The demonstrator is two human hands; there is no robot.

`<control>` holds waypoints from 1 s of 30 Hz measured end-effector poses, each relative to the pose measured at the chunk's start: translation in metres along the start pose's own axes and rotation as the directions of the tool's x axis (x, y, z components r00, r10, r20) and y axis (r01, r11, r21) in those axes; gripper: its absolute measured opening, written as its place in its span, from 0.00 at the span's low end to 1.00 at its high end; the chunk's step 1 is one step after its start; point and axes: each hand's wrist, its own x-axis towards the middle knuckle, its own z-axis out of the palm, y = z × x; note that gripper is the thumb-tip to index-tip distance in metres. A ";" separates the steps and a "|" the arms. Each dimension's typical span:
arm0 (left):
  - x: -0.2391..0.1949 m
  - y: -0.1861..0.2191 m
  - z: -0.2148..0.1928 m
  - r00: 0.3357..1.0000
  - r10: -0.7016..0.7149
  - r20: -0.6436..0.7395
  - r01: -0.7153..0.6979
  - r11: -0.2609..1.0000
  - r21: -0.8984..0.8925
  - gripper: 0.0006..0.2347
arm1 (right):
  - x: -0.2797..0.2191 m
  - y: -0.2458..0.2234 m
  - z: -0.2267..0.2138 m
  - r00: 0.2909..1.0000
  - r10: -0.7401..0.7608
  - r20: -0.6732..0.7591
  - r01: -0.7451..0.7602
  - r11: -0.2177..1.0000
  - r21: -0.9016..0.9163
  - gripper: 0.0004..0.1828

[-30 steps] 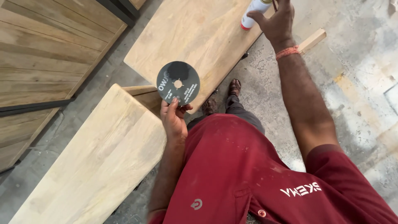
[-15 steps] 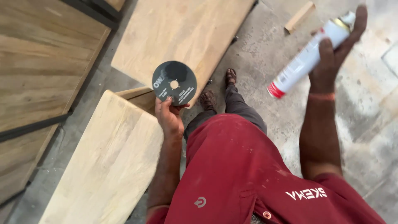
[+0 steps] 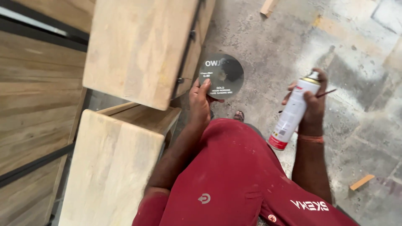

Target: The person holds a round cutting disc in one hand and paints its surface with a paintbrush, turning the disc over to coat both sides. They then pick up a spray can, spray the disc, and continue brushing paint onto it while standing at a wooden workbench.

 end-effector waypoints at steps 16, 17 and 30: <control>-0.063 -0.142 0.137 0.945 -0.217 0.246 0.172 0.966 0.192 0.10 | -0.091 -0.080 -0.113 0.995 0.090 -0.037 -0.097 0.940 -0.326 0.35; -0.067 -0.147 0.143 0.939 -0.207 0.274 0.161 0.970 0.181 0.10 | -0.094 -0.087 -0.115 0.996 0.006 -0.089 -0.051 0.853 -0.519 0.34; -0.078 -0.203 0.186 0.892 -0.255 0.373 0.128 0.934 0.333 0.11 | -0.124 -0.099 -0.123 0.926 -0.368 0.085 0.127 0.091 -0.988 0.32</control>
